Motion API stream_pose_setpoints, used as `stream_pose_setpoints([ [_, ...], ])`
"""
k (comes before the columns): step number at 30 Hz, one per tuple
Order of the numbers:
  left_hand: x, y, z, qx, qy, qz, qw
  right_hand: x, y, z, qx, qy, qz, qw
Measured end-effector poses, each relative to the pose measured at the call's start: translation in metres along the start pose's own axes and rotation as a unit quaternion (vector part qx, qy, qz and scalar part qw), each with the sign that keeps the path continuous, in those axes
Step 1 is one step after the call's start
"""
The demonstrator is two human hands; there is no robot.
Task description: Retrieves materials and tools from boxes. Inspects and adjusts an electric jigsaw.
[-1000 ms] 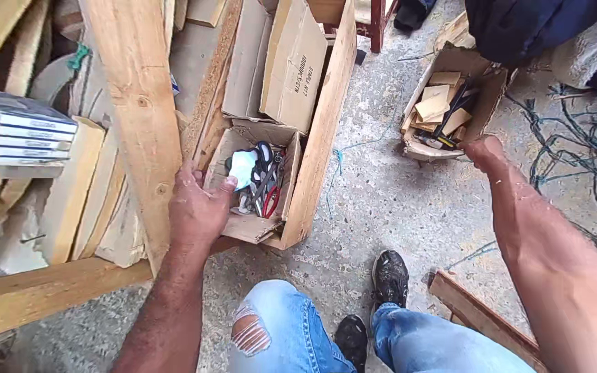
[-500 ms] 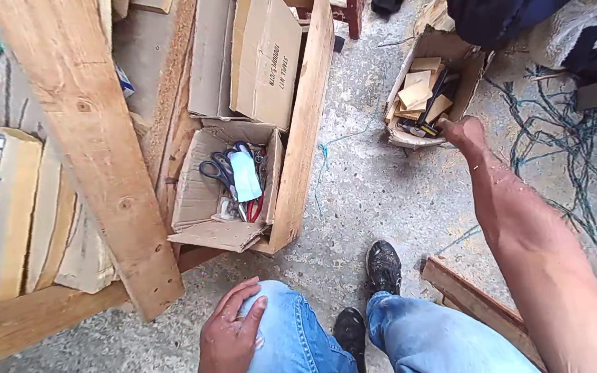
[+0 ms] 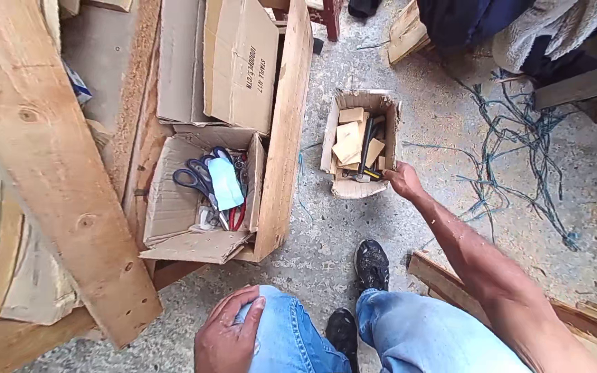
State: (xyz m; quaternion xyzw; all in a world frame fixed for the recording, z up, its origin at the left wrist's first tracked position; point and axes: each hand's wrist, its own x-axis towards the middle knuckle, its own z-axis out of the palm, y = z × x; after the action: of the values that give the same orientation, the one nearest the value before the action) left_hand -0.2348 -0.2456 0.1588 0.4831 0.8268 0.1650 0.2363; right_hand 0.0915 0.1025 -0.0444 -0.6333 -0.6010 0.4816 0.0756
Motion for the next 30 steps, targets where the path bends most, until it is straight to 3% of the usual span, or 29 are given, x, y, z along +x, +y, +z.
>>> stream_pose_setpoints([
  [2, 0.007, 0.007, 0.006, 0.022, -0.017, 0.006, 1.0, -0.006, -0.04, 0.042, -0.025, -0.036, 0.01, 0.999],
  [5, 0.018, 0.016, 0.015, 0.059, -0.057, 0.033, 0.996, 0.005, -0.085, 0.084, -0.04, -0.128, -0.041, 0.99],
  [9, 0.027, 0.025, 0.018, 0.1, -0.08, 0.057, 0.99, 0.016, -0.102, 0.062, -0.069, -0.232, -0.078, 0.967],
  [12, 0.026, 0.043, 0.02, 0.116, -0.103, 0.057, 0.986, 0.032, -0.053, 0.025, -0.065, -0.062, -0.027, 0.996],
  [15, 0.022, 0.077, 0.019, 0.15, -0.149, 0.051, 0.976, 0.052, -0.008, 0.003, -0.126, 0.068, 0.095, 0.985],
  [17, 0.01, 0.1, 0.013, 0.166, -0.184, 0.064, 0.967, 0.061, 0.016, 0.003, -0.169, 0.063, 0.127, 0.975],
  [21, -0.013, 0.132, -0.003, 0.175, -0.231, 0.074, 0.954, 0.072, 0.019, 0.005, -0.226, -0.019, 0.058, 0.972],
  [23, -0.028, 0.148, -0.003, 0.163, -0.236, 0.082, 0.954, 0.053, 0.011, 0.003, -0.202, -0.058, 0.084, 0.974],
  [26, -0.056, 0.176, 0.005, 0.173, -0.262, 0.106, 0.944, -0.017, 0.003, 0.021, -0.075, -0.089, 0.139, 0.983],
  [30, -0.087, 0.215, 0.006, 0.249, -0.389, 0.112, 0.88, -0.138, 0.001, 0.051, 0.02, -0.212, 0.217, 0.953],
])
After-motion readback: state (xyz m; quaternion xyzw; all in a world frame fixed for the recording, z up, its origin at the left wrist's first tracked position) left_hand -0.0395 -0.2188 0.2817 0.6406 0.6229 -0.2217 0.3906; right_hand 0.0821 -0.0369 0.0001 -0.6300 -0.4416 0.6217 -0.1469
